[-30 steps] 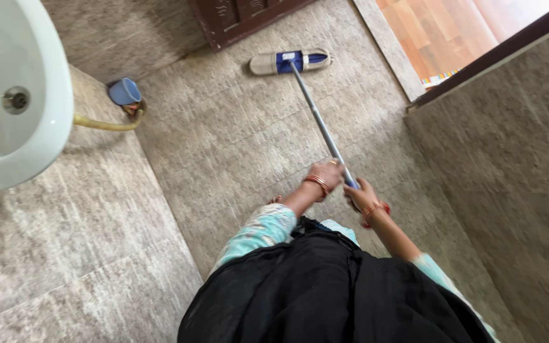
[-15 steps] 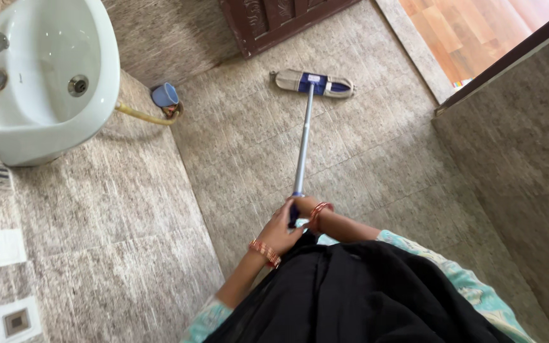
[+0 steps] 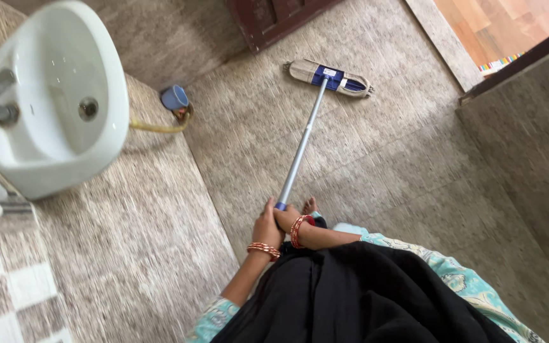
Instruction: The person mops a tiled floor in a bathroom using a flat mop, moving it around a sink and through a doorway.
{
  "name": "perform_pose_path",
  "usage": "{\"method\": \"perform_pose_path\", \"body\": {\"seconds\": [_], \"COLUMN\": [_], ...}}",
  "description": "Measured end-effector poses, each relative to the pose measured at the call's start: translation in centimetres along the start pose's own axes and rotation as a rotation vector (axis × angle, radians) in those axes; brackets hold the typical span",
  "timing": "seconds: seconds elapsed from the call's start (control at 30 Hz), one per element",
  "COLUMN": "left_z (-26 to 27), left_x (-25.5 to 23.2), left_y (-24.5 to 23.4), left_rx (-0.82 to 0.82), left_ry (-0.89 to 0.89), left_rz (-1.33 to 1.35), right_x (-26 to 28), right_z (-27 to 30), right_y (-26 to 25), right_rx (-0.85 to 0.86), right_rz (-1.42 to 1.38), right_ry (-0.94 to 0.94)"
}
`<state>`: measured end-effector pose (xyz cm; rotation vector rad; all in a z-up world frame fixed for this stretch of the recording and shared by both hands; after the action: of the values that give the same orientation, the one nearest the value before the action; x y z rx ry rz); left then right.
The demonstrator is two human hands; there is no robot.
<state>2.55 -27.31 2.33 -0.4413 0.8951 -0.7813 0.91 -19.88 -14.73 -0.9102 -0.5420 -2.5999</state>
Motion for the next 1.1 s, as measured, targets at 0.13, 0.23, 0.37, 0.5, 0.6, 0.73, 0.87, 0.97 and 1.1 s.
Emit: {"method": "perform_pose_path", "body": {"seconds": [0.13, 0.23, 0.37, 0.5, 0.6, 0.73, 0.87, 0.97, 1.1], "left_z": [-10.0, -16.6, -18.7, -14.7, -10.0, -4.8, -5.2, -8.6, -15.0], "left_x": [2.2, 2.3, 2.1, 4.0, 5.2, 3.9, 0.2, -3.1, -7.3], "left_y": [2.0, 3.3, 2.9, -1.5, -5.6, -10.2, -12.8, -14.2, -14.1], "left_rx": [0.083, 0.015, 0.085, 0.127, 0.218, 0.258, 0.186, 0.192, 0.234], "left_ry": [-0.024, 0.118, 0.088, 0.121, 0.005, -0.044, -0.026, -0.031, -0.035], "left_rz": [0.203, 0.178, 0.083, 0.141, 0.135, 0.131, 0.189, 0.141, 0.041], "right_x": [4.5, 8.2, 13.6, 21.3, 23.9, 24.8, 26.8, 29.4, 32.1], "right_z": [-3.8, -5.0, -4.1, -0.4, 1.5, 2.9, 2.2, 0.9, -1.8], "right_y": [-4.0, -6.9, -8.5, -4.0, 0.7, 3.5, 2.1, -1.2, -7.1], "right_rx": [-0.096, -0.158, -0.234, -0.095, 0.335, 0.692, 0.705, 0.619, 0.493], "right_rz": [0.001, 0.036, 0.487, 1.196, 1.441, 1.389, 1.33, 1.305, 1.256], "right_ry": [0.115, 0.226, 0.339, -0.08, -0.228, -0.393, -0.529, -0.591, -0.647]}}
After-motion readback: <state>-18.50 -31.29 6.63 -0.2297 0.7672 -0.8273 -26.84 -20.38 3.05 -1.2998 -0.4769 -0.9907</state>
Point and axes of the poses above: each hand's wrist, its own z-axis away from the middle knuckle, its own y-axis out of the palm, x = y × z, the point moved 5 cm from there along -z, towards the middle knuckle, and after that the axes turned 15 degrees about x, right-handed, at the moved point
